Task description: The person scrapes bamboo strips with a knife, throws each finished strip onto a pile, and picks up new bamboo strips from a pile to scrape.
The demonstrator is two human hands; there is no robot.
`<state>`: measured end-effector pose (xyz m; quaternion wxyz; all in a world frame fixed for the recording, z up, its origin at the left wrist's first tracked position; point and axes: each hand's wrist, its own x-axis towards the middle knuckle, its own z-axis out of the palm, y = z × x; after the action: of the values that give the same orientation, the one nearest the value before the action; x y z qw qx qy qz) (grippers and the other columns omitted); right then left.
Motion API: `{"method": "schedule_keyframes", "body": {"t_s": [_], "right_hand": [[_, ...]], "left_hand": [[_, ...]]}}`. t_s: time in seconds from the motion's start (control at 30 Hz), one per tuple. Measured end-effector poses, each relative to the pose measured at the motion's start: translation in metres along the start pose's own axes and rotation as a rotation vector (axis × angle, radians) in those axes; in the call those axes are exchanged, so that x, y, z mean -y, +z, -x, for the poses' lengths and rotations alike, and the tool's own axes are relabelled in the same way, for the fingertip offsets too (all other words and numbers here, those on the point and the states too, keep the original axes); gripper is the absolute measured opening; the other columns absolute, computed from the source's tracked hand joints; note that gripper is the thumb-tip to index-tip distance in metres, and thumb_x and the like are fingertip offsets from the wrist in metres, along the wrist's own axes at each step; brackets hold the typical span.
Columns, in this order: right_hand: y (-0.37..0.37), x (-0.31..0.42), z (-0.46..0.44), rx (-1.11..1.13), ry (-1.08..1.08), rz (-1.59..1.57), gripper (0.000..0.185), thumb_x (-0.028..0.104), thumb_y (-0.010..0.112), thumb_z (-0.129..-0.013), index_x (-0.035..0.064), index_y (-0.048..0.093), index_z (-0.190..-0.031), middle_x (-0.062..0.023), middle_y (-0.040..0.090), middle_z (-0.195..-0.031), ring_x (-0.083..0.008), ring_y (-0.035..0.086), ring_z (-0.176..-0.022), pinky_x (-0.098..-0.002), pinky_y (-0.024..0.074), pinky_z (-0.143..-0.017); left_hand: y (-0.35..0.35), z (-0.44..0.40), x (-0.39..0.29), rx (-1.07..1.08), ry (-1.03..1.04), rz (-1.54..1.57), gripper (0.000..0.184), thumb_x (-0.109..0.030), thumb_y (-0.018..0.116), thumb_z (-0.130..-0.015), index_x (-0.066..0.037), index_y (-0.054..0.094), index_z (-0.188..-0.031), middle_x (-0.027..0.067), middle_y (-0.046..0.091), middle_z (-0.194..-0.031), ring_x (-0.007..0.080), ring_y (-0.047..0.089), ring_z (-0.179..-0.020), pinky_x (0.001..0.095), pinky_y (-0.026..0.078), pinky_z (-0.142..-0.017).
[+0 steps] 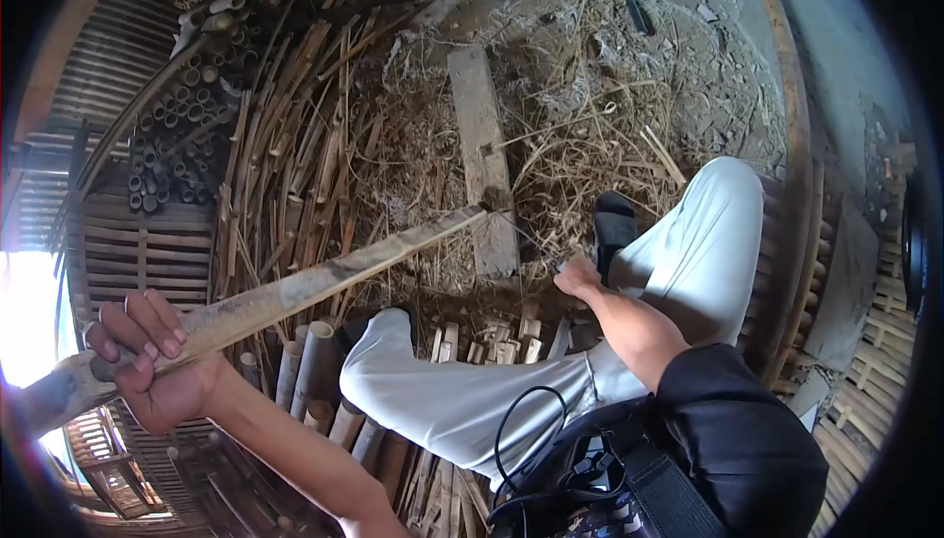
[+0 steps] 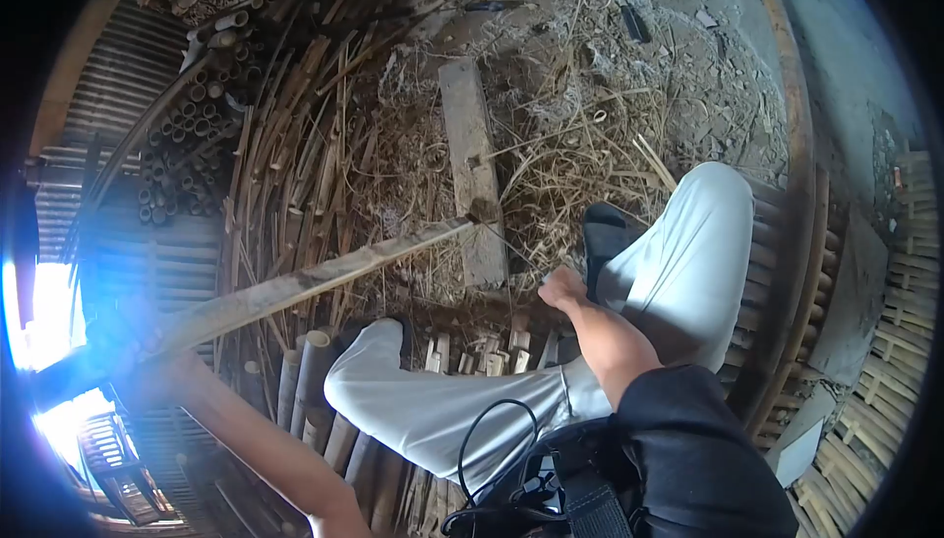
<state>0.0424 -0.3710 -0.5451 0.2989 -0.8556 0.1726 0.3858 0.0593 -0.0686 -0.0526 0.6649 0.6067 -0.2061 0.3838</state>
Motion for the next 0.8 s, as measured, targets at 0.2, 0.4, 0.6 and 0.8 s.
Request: {"method": "schedule_keyframes", "body": {"t_s": [0.2, 0.4, 0.6, 0.8], "right_hand": [[-0.004, 0.000, 0.003, 0.024, 0.021, -0.053, 0.038, 0.021, 0.059, -0.076, -0.0023, 0.064, -0.106, -0.0247, 0.062, -0.115, -0.0384, 0.060, -0.110, -0.0451, 0.0496, -0.091], [-0.012, -0.004, -0.007, 0.081, -0.103, -0.041, 0.029, 0.023, 0.061, -0.076, -0.0024, 0.068, -0.088, -0.0213, 0.068, -0.090, -0.0333, 0.068, -0.085, -0.0400, 0.0535, -0.077], [-0.007, 0.005, -0.025, 0.305, -0.132, -0.543, 0.028, 0.020, 0.065, -0.074, 0.0002, 0.060, -0.055, -0.0105, 0.060, -0.050, -0.0211, 0.059, -0.045, -0.0320, 0.0492, -0.051], [-0.021, 0.042, -0.007, -0.015, -0.032, -0.857, 0.024, 0.013, 0.064, -0.072, -0.0017, 0.055, -0.055, -0.0123, 0.057, -0.050, -0.0222, 0.056, -0.040, -0.0374, 0.0461, -0.040]], "left_hand": [[-0.100, -0.012, -0.071, -0.127, 0.100, -0.157, 0.020, -0.005, 0.051, -0.056, -0.007, 0.042, -0.074, 0.0046, 0.036, -0.060, 0.0136, 0.033, -0.046, 0.0253, 0.029, -0.046], [-0.053, -0.017, -0.113, -0.002, 0.134, -0.182, 0.020, -0.007, 0.052, -0.055, -0.007, 0.044, -0.073, 0.0040, 0.037, -0.060, 0.0122, 0.032, -0.047, 0.0239, 0.029, -0.047], [-0.077, -0.006, -0.094, -0.245, 0.262, -0.244, 0.026, -0.009, 0.054, -0.055, -0.008, 0.043, -0.079, 0.0040, 0.036, -0.062, 0.0128, 0.033, -0.049, 0.0241, 0.030, -0.048], [-0.057, 0.001, -0.065, -0.217, 0.245, -0.239, 0.028, -0.010, 0.054, -0.056, -0.008, 0.043, -0.081, 0.0045, 0.036, -0.064, 0.0135, 0.034, -0.050, 0.0248, 0.031, -0.049]]}}
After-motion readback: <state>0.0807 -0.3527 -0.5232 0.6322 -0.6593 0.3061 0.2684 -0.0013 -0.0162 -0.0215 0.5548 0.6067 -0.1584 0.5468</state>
